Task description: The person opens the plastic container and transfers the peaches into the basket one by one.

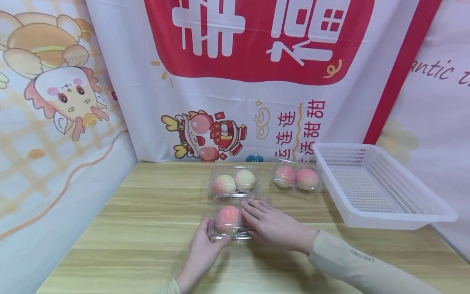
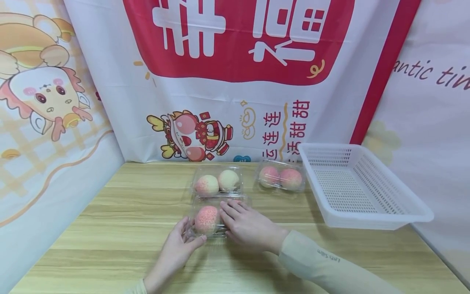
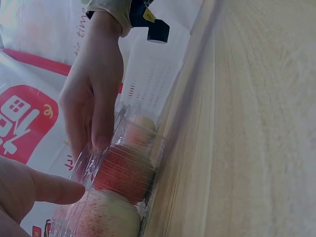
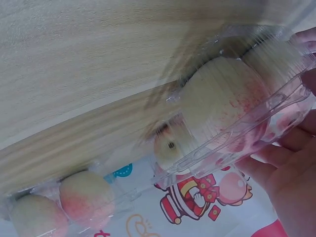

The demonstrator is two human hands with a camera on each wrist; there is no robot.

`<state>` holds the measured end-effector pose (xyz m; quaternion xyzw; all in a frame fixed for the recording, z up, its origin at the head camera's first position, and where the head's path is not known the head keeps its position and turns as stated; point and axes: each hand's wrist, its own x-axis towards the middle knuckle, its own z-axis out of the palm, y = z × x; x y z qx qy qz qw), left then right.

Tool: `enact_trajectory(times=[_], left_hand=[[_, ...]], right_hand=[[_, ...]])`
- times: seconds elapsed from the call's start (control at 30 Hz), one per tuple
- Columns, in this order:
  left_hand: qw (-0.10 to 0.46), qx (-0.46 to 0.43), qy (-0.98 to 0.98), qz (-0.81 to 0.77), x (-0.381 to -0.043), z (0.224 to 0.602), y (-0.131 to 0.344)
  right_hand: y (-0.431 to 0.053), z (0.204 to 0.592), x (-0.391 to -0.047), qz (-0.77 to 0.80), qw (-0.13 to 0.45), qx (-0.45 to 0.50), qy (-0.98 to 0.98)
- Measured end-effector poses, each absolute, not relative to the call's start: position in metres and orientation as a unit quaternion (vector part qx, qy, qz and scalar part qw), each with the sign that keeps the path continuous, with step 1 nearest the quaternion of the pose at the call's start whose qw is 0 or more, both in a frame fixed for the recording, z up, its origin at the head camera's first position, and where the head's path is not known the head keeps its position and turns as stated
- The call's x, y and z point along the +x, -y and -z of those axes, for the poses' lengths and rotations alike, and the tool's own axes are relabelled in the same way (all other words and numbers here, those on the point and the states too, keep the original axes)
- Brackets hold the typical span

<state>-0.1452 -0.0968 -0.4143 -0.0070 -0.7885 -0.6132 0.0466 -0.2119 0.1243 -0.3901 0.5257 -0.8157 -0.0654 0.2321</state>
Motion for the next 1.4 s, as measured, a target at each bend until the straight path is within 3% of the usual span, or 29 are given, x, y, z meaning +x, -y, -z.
enact_trajectory(times=[0.33, 1.4], left_hand=[[0.075, -0.002, 0.796, 0.600, -0.145, 0.413, 0.090], [0.105, 0.051, 0.788, 0.604, -0.145, 0.414, 0.075]], right_hand=[[-0.119, 0.387, -0.211, 0.074, 0.275, 0.530, 0.799], [-0.118, 0.390, -0.212, 0.103, 0.279, 0.531, 0.793]])
